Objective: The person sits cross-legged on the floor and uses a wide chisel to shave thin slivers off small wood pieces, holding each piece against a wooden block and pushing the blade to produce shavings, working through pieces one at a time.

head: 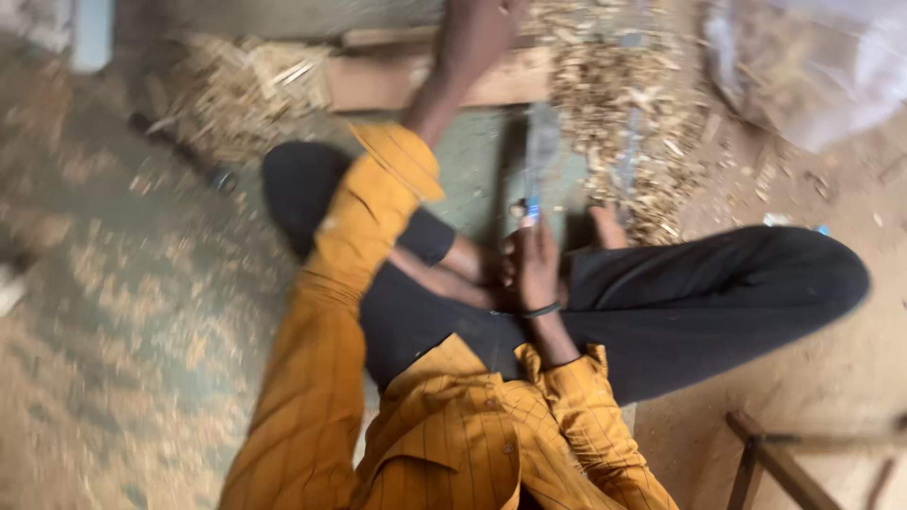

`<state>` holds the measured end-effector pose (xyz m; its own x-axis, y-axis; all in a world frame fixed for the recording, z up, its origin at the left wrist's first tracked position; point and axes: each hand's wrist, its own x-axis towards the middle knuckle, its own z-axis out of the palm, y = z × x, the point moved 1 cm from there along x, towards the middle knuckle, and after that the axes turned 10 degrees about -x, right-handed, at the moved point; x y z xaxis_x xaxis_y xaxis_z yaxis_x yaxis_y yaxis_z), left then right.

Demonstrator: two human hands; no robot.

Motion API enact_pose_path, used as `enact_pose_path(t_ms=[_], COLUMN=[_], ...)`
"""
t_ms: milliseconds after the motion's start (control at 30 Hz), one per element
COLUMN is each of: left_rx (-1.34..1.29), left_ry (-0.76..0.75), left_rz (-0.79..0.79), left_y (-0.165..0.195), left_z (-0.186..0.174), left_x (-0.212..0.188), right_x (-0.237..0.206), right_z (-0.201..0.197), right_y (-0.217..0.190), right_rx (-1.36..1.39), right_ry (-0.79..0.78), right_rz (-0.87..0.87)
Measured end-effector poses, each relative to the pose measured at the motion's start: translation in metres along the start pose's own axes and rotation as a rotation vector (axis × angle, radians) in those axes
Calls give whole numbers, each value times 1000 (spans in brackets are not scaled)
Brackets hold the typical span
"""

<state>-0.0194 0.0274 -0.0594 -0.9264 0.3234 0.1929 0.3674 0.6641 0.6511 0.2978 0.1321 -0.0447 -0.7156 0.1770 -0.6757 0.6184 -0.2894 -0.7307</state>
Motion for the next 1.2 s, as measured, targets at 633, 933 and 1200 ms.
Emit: enact_pose_path(t_ms=[633,933,1200], left_rx=[-110,-136,-130], left_ry=[407,443,611], left_rz=[-8,-138,-241], left_y=[-28,-24,-37], left_z=[-8,4,-20], left_x=[-132,-128,-139], right_x=[-15,-16,-13], right_z=[29,31,26], right_y=[-16,-20,-18], right_rx=[-175,-194,-166], right_ry=[-17,-39,-21], right_rz=[-130,-153,-99])
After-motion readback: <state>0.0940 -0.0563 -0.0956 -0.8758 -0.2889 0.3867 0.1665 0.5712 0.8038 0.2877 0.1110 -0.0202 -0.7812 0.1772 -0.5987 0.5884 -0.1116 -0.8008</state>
